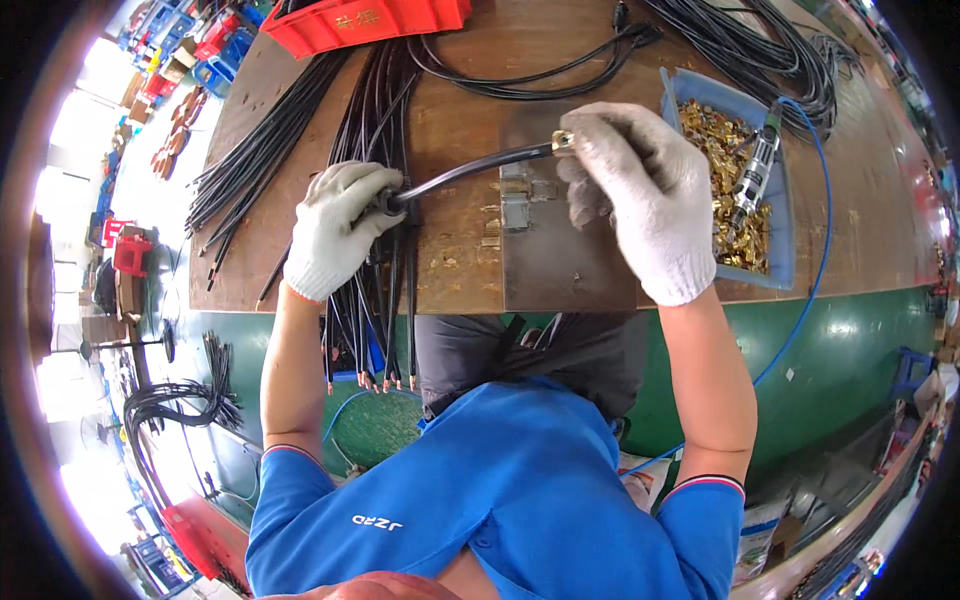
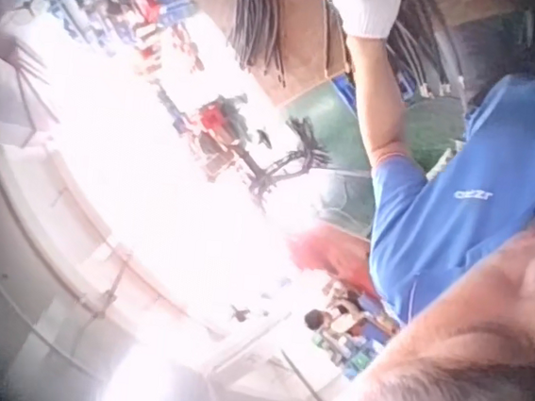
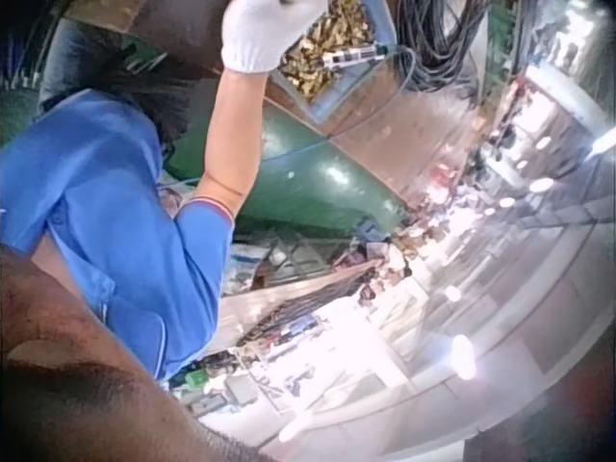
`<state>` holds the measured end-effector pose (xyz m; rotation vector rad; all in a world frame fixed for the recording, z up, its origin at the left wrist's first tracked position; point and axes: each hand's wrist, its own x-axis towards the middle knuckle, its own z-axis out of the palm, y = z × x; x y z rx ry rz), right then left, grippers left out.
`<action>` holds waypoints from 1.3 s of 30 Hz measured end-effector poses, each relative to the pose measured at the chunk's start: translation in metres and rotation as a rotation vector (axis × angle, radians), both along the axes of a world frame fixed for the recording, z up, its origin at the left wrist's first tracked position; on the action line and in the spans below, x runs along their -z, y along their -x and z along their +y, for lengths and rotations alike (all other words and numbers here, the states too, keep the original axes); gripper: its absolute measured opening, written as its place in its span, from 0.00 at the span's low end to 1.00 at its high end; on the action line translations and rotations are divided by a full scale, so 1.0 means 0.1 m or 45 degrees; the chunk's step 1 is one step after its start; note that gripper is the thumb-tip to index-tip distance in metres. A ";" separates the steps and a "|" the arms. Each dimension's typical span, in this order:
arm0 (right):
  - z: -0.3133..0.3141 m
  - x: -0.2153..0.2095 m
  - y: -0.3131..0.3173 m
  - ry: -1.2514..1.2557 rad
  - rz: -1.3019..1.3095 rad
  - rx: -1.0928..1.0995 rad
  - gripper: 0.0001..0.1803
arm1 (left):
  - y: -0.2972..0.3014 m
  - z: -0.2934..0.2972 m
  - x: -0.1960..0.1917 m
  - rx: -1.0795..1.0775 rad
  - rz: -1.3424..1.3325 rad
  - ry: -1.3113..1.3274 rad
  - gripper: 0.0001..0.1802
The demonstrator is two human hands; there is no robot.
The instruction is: The person sits on the floor and repeatedly picks up black wires with exposed copper ends. They insert a brass terminal onto each wire, place it in a metal jig, and use a pneumatic crimping tool to secure the terminal. The finished wires are placed on a pile on the table.
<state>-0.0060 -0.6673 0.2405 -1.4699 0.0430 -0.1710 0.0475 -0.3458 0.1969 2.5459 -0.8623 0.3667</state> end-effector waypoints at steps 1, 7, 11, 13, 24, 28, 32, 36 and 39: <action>0.02 0.00 0.05 0.061 -0.021 -0.008 0.12 | 0.03 -0.06 -0.06 0.017 0.054 0.020 0.24; 0.10 0.11 0.32 0.250 -0.255 -0.207 0.10 | 0.22 -0.28 -0.14 0.014 0.329 0.221 0.24; 0.07 0.15 0.44 0.377 -0.344 -0.326 0.10 | 0.36 -0.45 -0.18 -0.056 0.539 0.226 0.27; 0.06 0.23 0.48 0.311 -0.328 -0.284 0.11 | 0.39 -0.49 -0.20 0.084 0.552 0.253 0.27; -0.02 0.44 0.53 0.245 -0.360 -0.310 0.10 | 0.38 -0.65 -0.15 0.344 0.292 0.111 0.22; -0.08 0.42 0.54 0.335 -0.333 -0.361 0.11 | 0.41 -0.74 -0.17 0.324 0.282 0.117 0.21; -0.09 0.44 0.52 0.315 -0.361 -0.361 0.11 | 0.41 -0.81 -0.17 0.340 0.277 0.099 0.22; -0.09 0.45 0.50 0.356 -0.392 -0.365 0.10 | 0.42 -0.85 -0.15 0.373 0.246 0.080 0.23; -0.11 0.47 0.50 0.408 -0.342 -0.371 0.10 | 0.42 -0.86 -0.14 0.371 0.249 0.045 0.24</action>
